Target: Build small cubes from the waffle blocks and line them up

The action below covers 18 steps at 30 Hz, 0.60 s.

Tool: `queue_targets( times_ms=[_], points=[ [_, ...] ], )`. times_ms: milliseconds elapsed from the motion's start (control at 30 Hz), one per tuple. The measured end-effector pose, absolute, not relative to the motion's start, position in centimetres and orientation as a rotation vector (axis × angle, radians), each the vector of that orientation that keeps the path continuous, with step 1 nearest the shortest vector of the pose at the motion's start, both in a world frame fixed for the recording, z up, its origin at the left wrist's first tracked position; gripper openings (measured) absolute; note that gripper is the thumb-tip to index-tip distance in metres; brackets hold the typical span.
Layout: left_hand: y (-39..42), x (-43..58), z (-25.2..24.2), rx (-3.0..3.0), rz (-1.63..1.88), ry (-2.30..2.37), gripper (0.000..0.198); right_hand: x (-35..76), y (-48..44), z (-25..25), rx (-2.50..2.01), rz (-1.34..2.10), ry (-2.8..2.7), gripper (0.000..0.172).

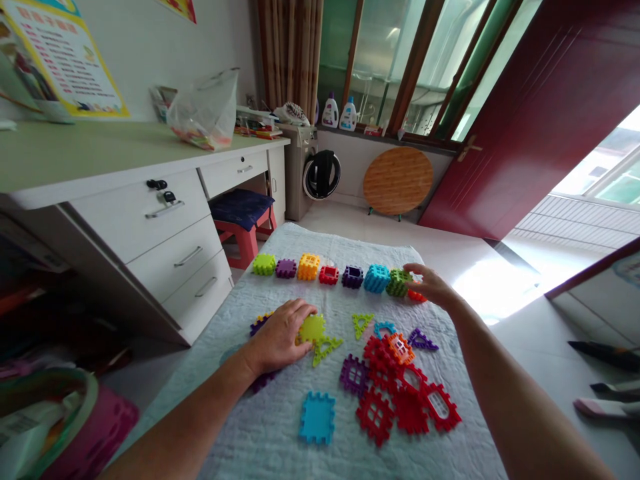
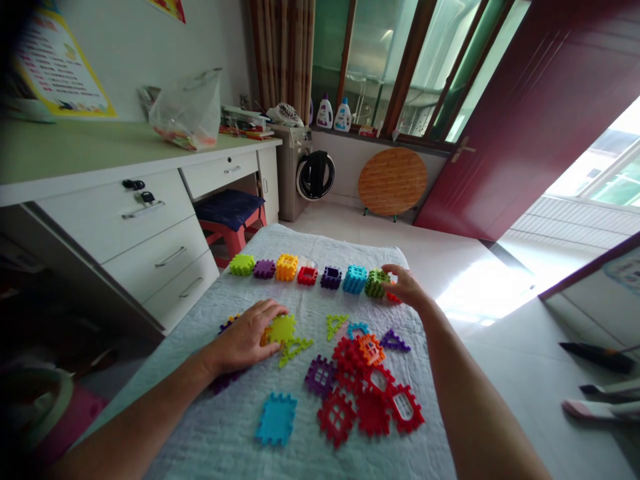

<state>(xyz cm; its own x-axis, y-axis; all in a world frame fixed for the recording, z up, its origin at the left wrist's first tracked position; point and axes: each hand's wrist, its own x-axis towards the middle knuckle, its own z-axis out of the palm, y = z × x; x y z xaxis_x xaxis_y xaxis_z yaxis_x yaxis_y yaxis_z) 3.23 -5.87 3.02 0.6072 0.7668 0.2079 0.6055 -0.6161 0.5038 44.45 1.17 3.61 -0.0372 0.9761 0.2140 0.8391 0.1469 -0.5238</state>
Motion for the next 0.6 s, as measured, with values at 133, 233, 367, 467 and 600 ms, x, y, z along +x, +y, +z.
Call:
queue_targets(
  times_ms=[133,233,367,467,600],
  points=[
    [-5.9,3.3,3.1,2.461,0.574,1.089,0.049,44.6,1.2,3.5,-1.778,0.329,-1.932,0.052],
    [-6.0,3.4,3.2,2.461,0.574,1.081,0.048,44.4,1.5,3.4,-1.789,0.315,-1.976,0.063],
    [-6.0,3.3,3.1,2.458,0.582,1.078,0.049,44.3,2.1,3.2,-1.742,0.358,-2.073,0.067],
    [-5.9,3.3,3.0,2.456,0.594,1.077,0.05,44.4,2.4,3.0,-1.724,0.398,-2.083,0.068],
    [-5.9,3.2,3.0,2.456,0.592,1.073,0.05,44.7,2.5,2.8,-1.717,0.416,-2.069,0.069]
  ],
)
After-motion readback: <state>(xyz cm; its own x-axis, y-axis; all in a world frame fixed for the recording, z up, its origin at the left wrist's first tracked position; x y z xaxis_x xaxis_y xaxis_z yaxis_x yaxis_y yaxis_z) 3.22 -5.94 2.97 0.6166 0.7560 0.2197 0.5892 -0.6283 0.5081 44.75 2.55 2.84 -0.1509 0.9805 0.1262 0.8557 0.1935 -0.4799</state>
